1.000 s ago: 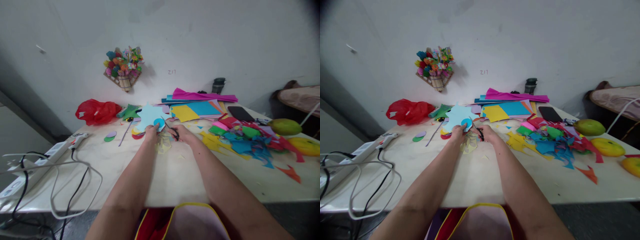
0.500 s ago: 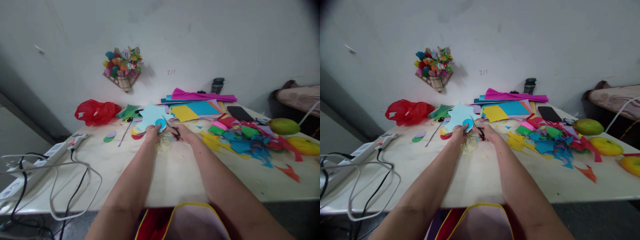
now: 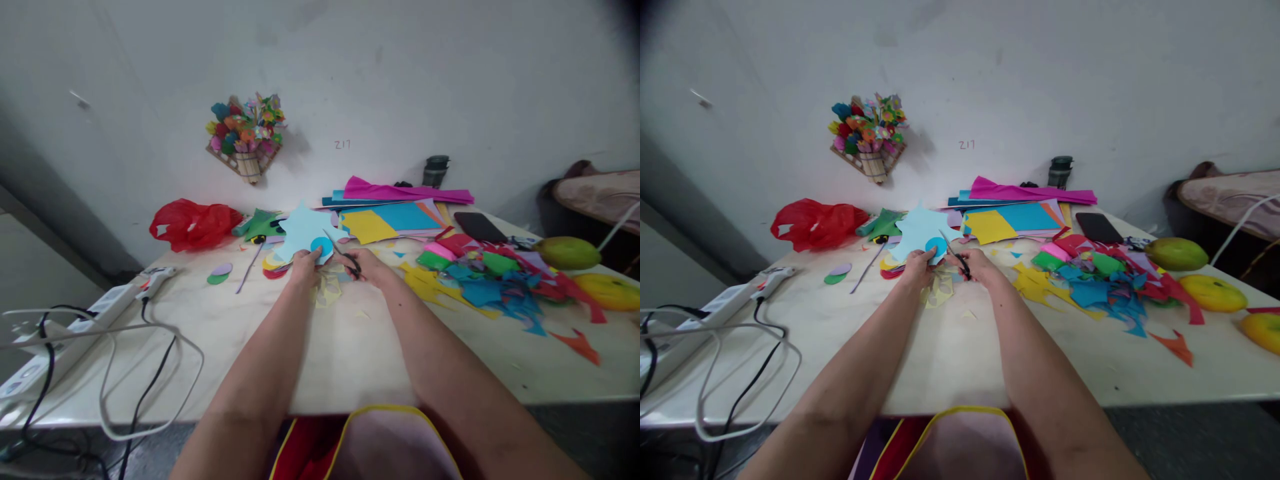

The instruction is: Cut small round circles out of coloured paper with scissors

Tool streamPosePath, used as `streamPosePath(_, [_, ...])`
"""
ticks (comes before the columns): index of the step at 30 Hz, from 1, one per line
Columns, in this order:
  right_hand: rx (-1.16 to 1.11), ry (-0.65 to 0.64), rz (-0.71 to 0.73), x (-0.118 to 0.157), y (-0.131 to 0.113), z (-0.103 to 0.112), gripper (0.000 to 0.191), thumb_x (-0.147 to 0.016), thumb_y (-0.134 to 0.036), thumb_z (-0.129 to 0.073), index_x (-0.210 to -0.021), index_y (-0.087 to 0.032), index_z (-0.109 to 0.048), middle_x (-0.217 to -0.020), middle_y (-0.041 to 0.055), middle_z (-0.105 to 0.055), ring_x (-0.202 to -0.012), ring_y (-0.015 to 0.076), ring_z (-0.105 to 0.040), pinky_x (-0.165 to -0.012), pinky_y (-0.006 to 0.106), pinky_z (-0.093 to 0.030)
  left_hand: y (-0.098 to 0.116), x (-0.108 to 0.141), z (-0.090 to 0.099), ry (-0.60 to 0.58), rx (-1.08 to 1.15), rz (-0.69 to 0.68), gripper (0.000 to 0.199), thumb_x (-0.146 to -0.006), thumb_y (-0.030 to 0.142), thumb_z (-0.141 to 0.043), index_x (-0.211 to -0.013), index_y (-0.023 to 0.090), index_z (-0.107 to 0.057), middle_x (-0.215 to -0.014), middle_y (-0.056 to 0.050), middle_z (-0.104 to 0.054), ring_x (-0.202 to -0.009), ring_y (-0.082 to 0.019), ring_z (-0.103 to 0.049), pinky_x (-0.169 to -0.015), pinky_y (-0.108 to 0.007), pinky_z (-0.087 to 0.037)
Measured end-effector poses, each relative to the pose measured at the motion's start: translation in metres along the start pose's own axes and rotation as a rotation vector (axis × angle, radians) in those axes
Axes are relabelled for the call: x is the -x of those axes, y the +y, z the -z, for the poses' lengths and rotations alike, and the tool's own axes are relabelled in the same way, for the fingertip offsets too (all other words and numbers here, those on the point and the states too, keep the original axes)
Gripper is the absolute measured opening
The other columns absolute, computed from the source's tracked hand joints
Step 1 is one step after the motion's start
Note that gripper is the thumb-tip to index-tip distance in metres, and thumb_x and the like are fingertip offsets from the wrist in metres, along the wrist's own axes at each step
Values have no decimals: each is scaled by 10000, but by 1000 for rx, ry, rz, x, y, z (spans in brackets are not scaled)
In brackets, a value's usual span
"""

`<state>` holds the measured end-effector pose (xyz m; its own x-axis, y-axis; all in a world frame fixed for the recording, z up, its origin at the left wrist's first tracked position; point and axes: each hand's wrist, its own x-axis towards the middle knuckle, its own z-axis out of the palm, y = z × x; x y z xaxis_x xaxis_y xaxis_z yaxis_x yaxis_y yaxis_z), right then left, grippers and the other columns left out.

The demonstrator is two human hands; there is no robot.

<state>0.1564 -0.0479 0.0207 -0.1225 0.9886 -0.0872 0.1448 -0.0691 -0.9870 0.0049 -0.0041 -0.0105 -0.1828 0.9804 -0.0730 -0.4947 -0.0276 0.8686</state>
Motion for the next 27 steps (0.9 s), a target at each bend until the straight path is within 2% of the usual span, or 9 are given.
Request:
streamPosePath(6, [-26,6,-11,5,-7,0,293,-781,-287,-743,-601,-180,-538,-414,-37,-510,-311,63,-417,-302,165,-219,7,4,0,-50,-48,17,362,-638,193,-881,-587,174,-523,-515,2,-543,-540,-164,-614,-598,-310,-561])
streamPosePath(11, [-61,7,-30,7,-10,-1,325,-725,-272,-776,-554,-190,-512,-391,-40,-488,-316,64,-387,-317,173,-279,14,9,-1,-75,-40,51,326,-638,154,-882,-595,155,-559,-580,-52,-634,-682,-235,-723,-708,-350,-605])
streamPosePath(16, [-64,7,-28,5,-9,0,346,-735,-254,-771,-520,-191,-506,-384,-41,-465,-331,60,-363,-326,175,-289,18,9,1,-132,-71,55,267,-664,139,-858,-623,141,-594,-645,-95,-685,-794,-285,-754,-770,-392,-624])
streamPosePath(27, [-37,-25,2,-3,-2,3,362,-721,-280,-799,-536,-197,-499,-385,-44,-459,-332,61,-362,-319,184,-302,18,1,11,-173,-110,84,269,-707,131,-843,-666,126,-577,-652,-101,-667,-745,-263,-743,-696,-354,-626])
